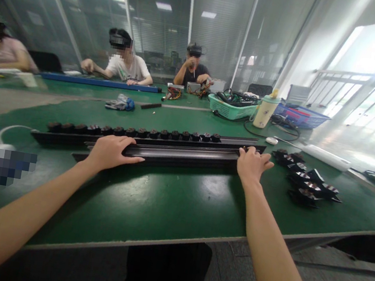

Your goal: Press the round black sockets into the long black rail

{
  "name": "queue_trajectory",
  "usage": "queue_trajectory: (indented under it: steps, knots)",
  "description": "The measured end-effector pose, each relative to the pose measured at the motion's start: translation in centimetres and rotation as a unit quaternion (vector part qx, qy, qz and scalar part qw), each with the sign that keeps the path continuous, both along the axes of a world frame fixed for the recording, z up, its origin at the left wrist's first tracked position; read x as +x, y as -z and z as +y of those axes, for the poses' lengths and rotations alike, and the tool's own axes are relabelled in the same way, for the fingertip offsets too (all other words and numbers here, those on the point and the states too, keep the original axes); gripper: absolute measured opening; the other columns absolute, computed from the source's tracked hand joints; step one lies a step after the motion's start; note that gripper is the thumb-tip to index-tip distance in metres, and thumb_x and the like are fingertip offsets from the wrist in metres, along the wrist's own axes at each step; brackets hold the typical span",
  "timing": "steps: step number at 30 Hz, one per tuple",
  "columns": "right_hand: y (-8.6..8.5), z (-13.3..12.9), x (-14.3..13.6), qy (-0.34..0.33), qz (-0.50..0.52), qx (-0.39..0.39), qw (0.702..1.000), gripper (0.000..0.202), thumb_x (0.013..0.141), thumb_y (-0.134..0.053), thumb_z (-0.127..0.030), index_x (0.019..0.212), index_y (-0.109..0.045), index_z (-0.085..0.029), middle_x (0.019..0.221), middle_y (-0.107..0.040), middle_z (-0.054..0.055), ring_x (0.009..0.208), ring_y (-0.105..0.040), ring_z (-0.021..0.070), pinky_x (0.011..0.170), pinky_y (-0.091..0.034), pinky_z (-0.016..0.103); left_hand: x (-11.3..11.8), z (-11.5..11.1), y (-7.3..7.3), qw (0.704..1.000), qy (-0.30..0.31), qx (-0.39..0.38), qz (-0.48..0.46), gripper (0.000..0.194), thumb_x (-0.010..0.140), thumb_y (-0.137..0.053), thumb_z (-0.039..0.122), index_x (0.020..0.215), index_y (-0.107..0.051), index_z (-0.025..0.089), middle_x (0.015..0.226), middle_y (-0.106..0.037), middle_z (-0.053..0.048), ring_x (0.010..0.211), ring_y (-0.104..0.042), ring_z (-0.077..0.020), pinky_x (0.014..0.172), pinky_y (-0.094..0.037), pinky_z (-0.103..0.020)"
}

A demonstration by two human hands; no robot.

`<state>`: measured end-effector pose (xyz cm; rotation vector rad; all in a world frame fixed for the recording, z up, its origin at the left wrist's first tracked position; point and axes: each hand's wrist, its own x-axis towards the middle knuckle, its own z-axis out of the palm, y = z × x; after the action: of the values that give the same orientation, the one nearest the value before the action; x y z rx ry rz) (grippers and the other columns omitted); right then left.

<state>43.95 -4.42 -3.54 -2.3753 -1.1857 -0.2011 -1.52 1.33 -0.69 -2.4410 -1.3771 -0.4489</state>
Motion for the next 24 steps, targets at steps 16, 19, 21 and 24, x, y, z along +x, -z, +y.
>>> queue_trajectory:
  steps: [16,19,21,24]
  knots:
    - [-0.05,-0.1,-0.17,0.008,-0.002,0.01,1.0,0.055,0.108,-0.027,-0.039,0.129,-0.068,-0.009,0.13,-0.069,0.032,0.125,-0.038,0.0444,0.099,-0.028,0.06,-0.08,0.04,-0.02,1.0,0.002,0.002,0.001,0.086,0.086,-0.046,0.096,0.119,-0.076,0.023,0.114,-0.08,-0.014,0.098,-0.072,-0.0359,0.088,-0.049,-0.045]
    - [0.06,-0.05,-0.01,0.008,-0.005,0.01,1.0,0.055,0.108,-0.028,-0.039,0.129,-0.068,-0.008,0.13,-0.069,0.033,0.125,-0.038,0.0444,0.098,-0.029,0.059,-0.05,0.02,-0.01,1.0,0.001,0.003,0.003,0.087,0.086,-0.046,0.096,0.12,-0.076,0.021,0.114,-0.079,-0.015,0.098,-0.072,-0.0365,0.089,-0.049,-0.045]
    - [0.1,-0.01,0.09,0.009,-0.003,0.009,1.0,0.054,0.108,-0.028,-0.038,0.13,-0.068,-0.008,0.129,-0.069,0.032,0.126,-0.038,0.0444,0.099,-0.029,0.059,-0.03,0.01,-0.01,1.0,0.001,0.002,0.003,0.087,0.086,-0.047,0.096,0.12,-0.076,0.021,0.115,-0.079,-0.016,0.099,-0.072,-0.0367,0.089,-0.049,-0.046]
    - [0.09,0.02,0.17,0.012,0.001,0.006,1.0,0.054,0.109,-0.029,-0.038,0.131,-0.067,-0.008,0.13,-0.069,0.032,0.127,-0.039,0.0441,0.1,-0.029,0.059,-0.02,0.0,-0.02,1.0,0.001,-0.001,0.0,0.087,0.086,-0.047,0.096,0.12,-0.076,0.021,0.116,-0.079,-0.016,0.099,-0.072,-0.0363,0.09,-0.048,-0.045]
